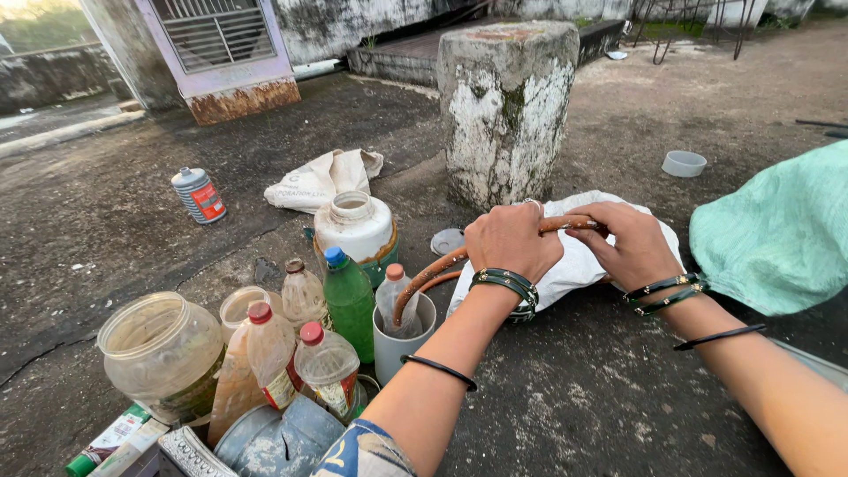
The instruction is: The person sorts through various plastic bottles, paint cans, and PVC pipe fittings on a rooftop, picking them up one by one and placing them into a green plastic bag.
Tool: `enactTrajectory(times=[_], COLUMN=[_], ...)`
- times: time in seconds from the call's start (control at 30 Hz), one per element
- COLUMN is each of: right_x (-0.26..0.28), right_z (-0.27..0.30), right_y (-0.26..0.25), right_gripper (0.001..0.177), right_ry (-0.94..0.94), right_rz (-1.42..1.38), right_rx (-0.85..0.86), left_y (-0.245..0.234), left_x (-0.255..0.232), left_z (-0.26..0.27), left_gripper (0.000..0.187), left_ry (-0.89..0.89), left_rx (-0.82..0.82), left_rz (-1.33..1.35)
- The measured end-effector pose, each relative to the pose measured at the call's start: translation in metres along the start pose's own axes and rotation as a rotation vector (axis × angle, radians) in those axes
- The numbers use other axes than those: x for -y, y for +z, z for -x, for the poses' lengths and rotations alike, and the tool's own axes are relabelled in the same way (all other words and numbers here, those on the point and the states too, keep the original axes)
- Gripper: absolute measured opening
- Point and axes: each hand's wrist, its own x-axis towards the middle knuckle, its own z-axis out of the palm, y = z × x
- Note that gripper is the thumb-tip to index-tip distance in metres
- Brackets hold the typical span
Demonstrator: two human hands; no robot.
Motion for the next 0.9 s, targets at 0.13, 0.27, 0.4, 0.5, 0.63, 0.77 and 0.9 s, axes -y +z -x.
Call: enactTrajectory(times=[0.13,0.27,0.4,0.5,0.63,0.77,0.9], right_x=[-0.01,-0.046,-0.086,-0.095,-0.083,-0.065,-0.056], right_z=[-0.01,0.002,0.028,0.038,0.029,0.018,0.017], right_y=[0.001,0.01,0.015,0.015,0.002,-0.008,-0.012], right_gripper=[0.024,0.028,0.03,0.032,0.034,0.034,0.031], right_ry=[0.061,0.39,0.48,0.504,0.554,0.514,0.385], right_rz=[-0.049,-0.02,-0.074,-0.072,-0.144,-0.101,-0.098], right_rx=[-0.199,-0.191,-0.1,-0.109,-0.184,-0.29,-0.406], left_y=[-0.02,-0.032,-0.04,-0.041,-0.03,-0.02,-0.017], left_x=[-0.01,-0.007,-0.004,-0.004,0.001,0.012,0.017], left_z=[-0.011,-0.012,-0.013,-0.018,-0.024,-0.025,-0.021], left_gripper=[0.017,0.018,0.025,0.036,0.041,0.043,0.032], left_ry=[-0.132,-0.194,-0.28,-0.371,-0.454,-0.497,-0.434], left_rx=[-0.058,-0.112,-0.086,-0.073,-0.153,-0.145,-0.106], left_rz=[0.116,0.222,0.329,0.418,0.568,0.552,0.447])
